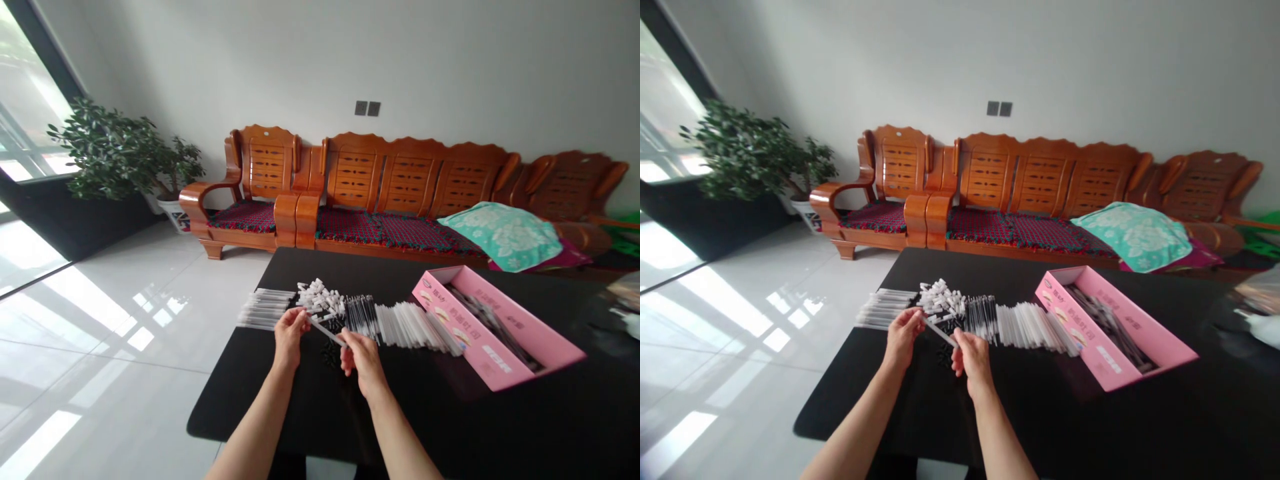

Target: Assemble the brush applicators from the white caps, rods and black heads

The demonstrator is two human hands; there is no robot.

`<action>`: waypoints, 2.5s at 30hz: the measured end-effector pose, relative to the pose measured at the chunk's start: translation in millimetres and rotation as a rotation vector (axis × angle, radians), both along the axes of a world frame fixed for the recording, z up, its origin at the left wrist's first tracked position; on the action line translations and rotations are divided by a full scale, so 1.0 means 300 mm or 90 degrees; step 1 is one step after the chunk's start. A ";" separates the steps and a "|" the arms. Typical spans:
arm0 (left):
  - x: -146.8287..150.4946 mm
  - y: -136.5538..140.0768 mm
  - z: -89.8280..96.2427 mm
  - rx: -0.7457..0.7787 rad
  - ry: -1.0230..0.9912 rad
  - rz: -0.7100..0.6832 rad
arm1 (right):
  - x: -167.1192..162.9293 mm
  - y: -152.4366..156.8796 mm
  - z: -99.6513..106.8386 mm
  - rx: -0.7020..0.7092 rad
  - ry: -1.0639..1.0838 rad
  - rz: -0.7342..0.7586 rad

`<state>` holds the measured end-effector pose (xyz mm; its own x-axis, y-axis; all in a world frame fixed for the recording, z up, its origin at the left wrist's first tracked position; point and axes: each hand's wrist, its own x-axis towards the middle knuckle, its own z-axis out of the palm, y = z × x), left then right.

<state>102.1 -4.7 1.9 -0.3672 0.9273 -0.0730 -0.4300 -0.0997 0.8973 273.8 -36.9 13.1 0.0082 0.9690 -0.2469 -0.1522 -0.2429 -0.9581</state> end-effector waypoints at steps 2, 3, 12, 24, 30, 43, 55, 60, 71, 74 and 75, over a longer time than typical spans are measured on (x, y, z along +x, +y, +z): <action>-0.110 0.029 0.011 0.006 0.051 0.113 | 0.033 0.009 -0.025 -0.017 0.004 -0.049; -0.172 0.045 0.017 0.004 0.085 0.172 | 0.052 0.013 -0.039 -0.016 0.005 -0.074; -0.530 0.177 0.002 -0.190 0.411 0.272 | 0.130 0.019 -0.123 -0.007 0.030 -0.128; -0.537 0.185 0.022 -0.440 0.809 0.199 | 0.149 0.023 -0.116 0.022 -0.055 -0.120; -0.537 0.189 0.009 -0.459 0.837 0.183 | 0.273 0.079 -0.107 0.078 -0.415 -0.199; -0.517 0.161 0.031 -0.480 0.818 0.180 | 0.259 0.168 -0.044 0.010 -0.983 -0.037; -0.284 0.075 0.030 -0.165 0.826 0.194 | 0.270 0.147 -0.051 -0.073 -0.545 -0.133; -0.072 0.047 0.019 -0.088 0.835 0.047 | 0.248 0.078 -0.102 0.060 -0.335 -0.263; 0.342 0.103 0.033 -0.106 0.977 -0.219 | 0.243 0.053 -0.193 0.198 -0.352 -0.273; 0.392 0.130 0.031 -0.122 1.031 -0.232 | 0.244 0.053 -0.200 0.208 -0.350 -0.269; 0.402 0.137 0.029 -0.126 1.043 -0.235 | 0.244 0.053 -0.202 0.210 -0.349 -0.269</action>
